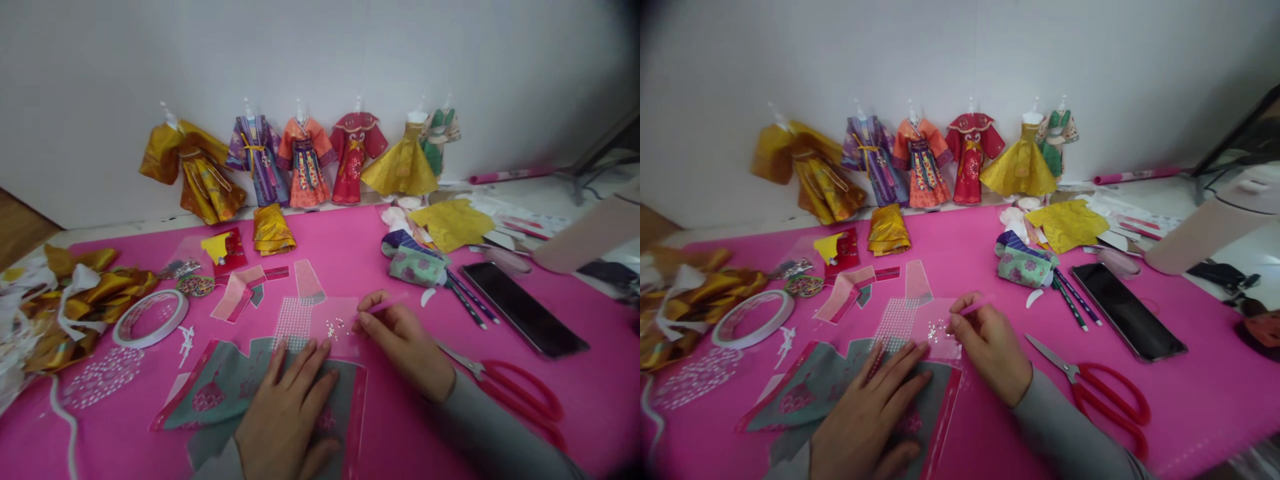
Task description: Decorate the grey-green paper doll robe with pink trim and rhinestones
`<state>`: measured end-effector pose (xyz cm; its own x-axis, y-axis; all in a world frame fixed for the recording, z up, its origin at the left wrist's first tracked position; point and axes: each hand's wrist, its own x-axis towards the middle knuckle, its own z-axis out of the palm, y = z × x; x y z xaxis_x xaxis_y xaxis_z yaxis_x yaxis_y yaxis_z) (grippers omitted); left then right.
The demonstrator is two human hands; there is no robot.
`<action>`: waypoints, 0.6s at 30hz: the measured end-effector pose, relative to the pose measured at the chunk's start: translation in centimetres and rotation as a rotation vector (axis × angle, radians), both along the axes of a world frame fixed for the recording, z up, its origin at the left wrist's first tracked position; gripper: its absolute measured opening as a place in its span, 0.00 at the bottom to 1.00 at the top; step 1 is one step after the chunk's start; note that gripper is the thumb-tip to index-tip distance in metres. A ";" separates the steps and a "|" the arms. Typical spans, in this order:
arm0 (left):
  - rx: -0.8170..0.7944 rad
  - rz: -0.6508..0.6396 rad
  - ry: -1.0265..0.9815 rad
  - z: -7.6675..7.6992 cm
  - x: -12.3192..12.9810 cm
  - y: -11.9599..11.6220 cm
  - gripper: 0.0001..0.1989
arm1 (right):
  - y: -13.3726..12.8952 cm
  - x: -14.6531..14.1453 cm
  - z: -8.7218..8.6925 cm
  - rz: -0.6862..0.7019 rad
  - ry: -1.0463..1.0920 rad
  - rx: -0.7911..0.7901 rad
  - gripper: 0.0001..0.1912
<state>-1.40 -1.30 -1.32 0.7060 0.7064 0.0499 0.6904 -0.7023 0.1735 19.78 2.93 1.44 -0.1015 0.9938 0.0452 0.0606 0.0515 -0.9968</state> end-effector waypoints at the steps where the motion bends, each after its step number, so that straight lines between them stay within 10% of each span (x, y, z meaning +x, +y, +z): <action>1: -0.006 -0.009 -0.003 -0.3 -0.1 0.1 0.31 | 0.1 0.0 -0.1 0.014 -0.013 -0.002 0.06; 18: -0.077 -0.025 -0.031 -0.6 -0.2 0.1 0.32 | 0.6 -0.8 -1.2 0.054 -0.507 0.311 0.05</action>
